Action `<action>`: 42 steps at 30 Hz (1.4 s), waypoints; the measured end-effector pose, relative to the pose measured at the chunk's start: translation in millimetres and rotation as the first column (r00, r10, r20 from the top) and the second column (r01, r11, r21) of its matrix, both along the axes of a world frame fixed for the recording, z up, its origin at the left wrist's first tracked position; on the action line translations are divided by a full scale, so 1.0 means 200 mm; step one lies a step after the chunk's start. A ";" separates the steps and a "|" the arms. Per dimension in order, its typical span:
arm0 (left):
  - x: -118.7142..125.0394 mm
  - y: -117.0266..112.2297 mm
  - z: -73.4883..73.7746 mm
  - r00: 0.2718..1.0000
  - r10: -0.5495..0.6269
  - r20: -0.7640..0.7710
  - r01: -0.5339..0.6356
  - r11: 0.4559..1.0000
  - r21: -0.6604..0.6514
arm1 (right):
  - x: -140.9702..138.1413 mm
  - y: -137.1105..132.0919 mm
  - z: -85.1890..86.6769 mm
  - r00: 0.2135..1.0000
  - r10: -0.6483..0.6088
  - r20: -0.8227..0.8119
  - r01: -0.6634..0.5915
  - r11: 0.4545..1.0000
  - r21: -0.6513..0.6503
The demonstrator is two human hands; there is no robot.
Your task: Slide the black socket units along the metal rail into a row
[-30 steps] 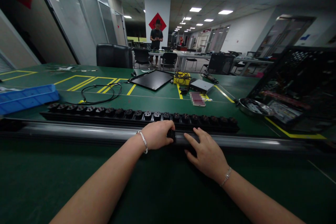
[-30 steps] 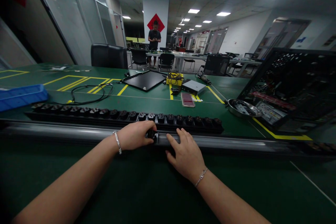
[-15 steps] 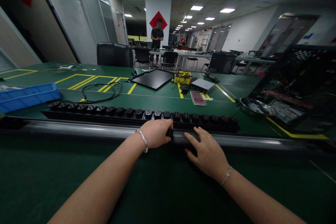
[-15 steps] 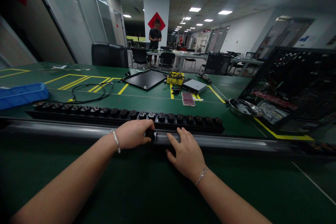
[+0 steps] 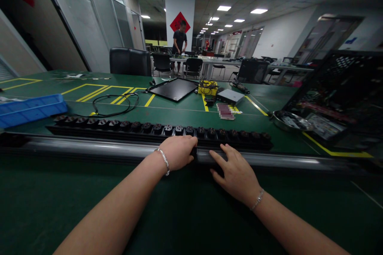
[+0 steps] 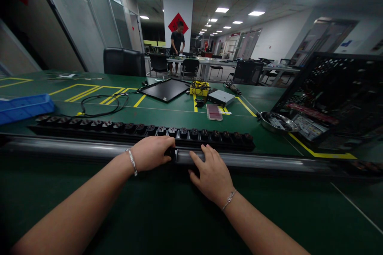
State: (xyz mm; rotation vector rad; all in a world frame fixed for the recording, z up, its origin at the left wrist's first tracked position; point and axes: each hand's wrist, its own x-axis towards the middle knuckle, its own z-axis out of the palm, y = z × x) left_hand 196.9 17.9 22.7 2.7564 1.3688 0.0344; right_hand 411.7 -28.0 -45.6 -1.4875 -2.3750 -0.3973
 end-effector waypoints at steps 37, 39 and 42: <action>-0.07 -0.01 0.04 0.992 0.087 -0.095 -0.088 0.996 -0.013 | 0.01 0.00 0.00 1.000 -0.005 0.010 0.005 1.000 -0.010; -0.08 -0.01 0.04 0.991 0.093 -0.098 -0.094 0.996 -0.004 | 0.01 0.00 0.00 1.000 -0.004 0.012 0.004 1.000 -0.006; -0.08 -0.01 0.05 0.990 0.101 -0.103 -0.102 0.995 -0.005 | 0.00 0.00 -0.01 1.000 -0.001 0.011 0.000 1.000 0.008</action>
